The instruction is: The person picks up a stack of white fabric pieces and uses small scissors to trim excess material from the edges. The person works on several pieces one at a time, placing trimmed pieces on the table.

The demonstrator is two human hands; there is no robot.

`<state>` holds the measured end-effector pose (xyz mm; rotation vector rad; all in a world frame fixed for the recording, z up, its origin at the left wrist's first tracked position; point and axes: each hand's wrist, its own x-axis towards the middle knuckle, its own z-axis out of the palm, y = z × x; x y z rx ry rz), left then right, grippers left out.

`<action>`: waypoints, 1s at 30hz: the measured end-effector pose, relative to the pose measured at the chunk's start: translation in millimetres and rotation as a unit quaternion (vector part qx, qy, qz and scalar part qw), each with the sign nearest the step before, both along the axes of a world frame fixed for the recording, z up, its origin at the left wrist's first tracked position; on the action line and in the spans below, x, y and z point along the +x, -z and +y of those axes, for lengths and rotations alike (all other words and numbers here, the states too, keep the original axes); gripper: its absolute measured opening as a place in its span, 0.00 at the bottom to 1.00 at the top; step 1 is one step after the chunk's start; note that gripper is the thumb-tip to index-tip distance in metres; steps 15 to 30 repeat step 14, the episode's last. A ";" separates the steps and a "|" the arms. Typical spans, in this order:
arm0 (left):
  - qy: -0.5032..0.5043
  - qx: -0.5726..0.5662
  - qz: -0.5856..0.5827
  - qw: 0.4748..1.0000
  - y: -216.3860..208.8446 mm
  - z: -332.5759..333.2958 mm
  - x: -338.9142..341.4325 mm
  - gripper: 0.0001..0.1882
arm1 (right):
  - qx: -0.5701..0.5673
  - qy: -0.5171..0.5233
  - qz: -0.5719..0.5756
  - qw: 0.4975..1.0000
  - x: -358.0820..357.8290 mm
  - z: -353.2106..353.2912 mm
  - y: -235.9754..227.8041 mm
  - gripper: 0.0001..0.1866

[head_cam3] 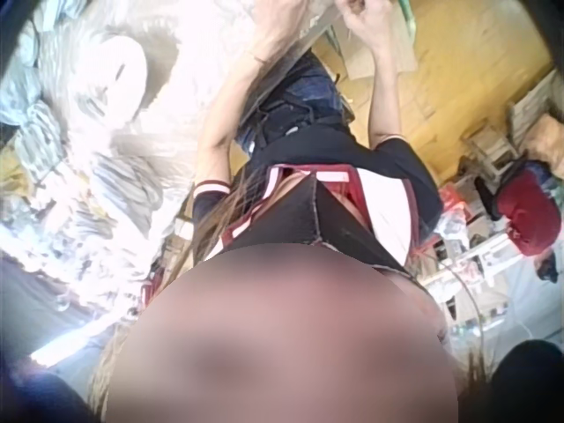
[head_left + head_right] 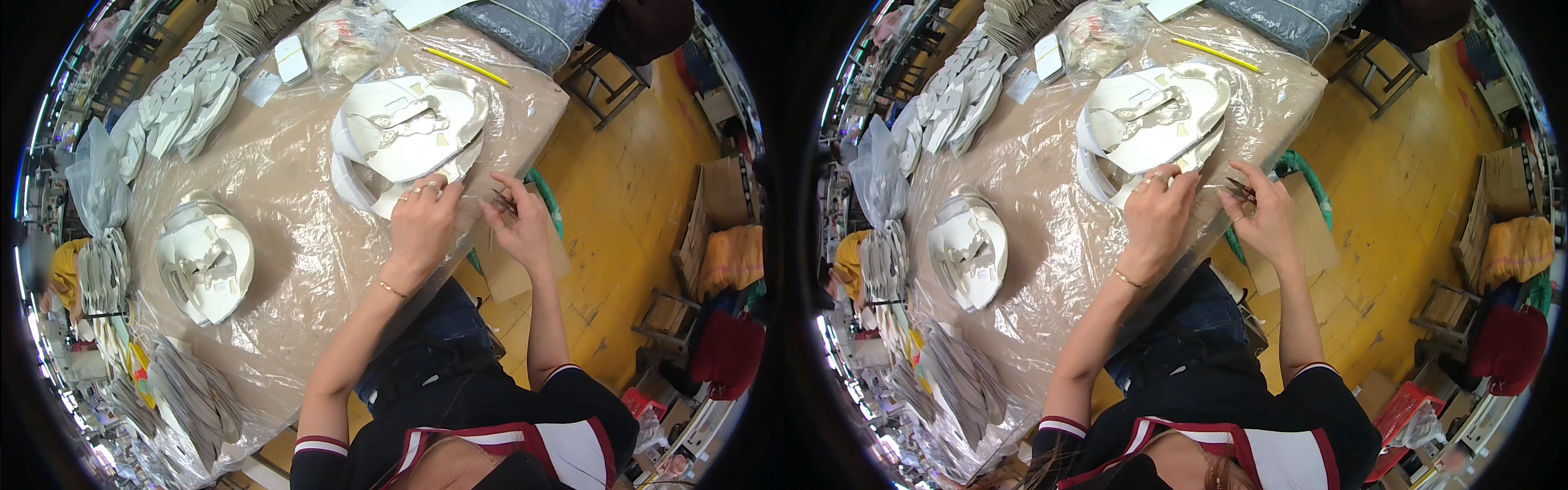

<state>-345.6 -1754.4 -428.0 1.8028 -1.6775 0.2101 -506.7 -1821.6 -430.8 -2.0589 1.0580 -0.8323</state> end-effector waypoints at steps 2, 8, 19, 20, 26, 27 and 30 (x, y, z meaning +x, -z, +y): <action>-0.016 -0.009 0.097 0.995 -0.8 6.8 -0.3 0.04 | -0.029 -0.012 0.005 1.000 2.3 3.0 -0.8 0.22; -0.029 0.020 0.179 0.983 -2.2 17.8 13.4 0.07 | -0.098 -0.062 0.074 0.991 3.3 6.5 -2.3 0.20; 0.007 0.078 -0.019 0.997 -5.3 15.9 7.5 0.21 | -0.157 -0.005 0.092 0.983 -0.4 2.8 12.5 0.19; 0.007 0.078 -0.019 0.997 -5.3 15.9 7.5 0.21 | -0.157 -0.005 0.092 0.983 -0.4 2.8 12.5 0.19; 0.007 0.078 -0.019 0.997 -5.3 15.9 7.5 0.21 | -0.157 -0.005 0.092 0.983 -0.4 2.8 12.5 0.19; 0.007 0.078 -0.019 0.997 -5.3 15.9 7.5 0.21 | -0.157 -0.005 0.092 0.983 -0.4 2.8 12.5 0.19; 0.007 0.078 -0.019 0.997 -5.3 15.9 7.5 0.21 | -0.157 -0.005 0.092 0.983 -0.4 2.8 12.5 0.19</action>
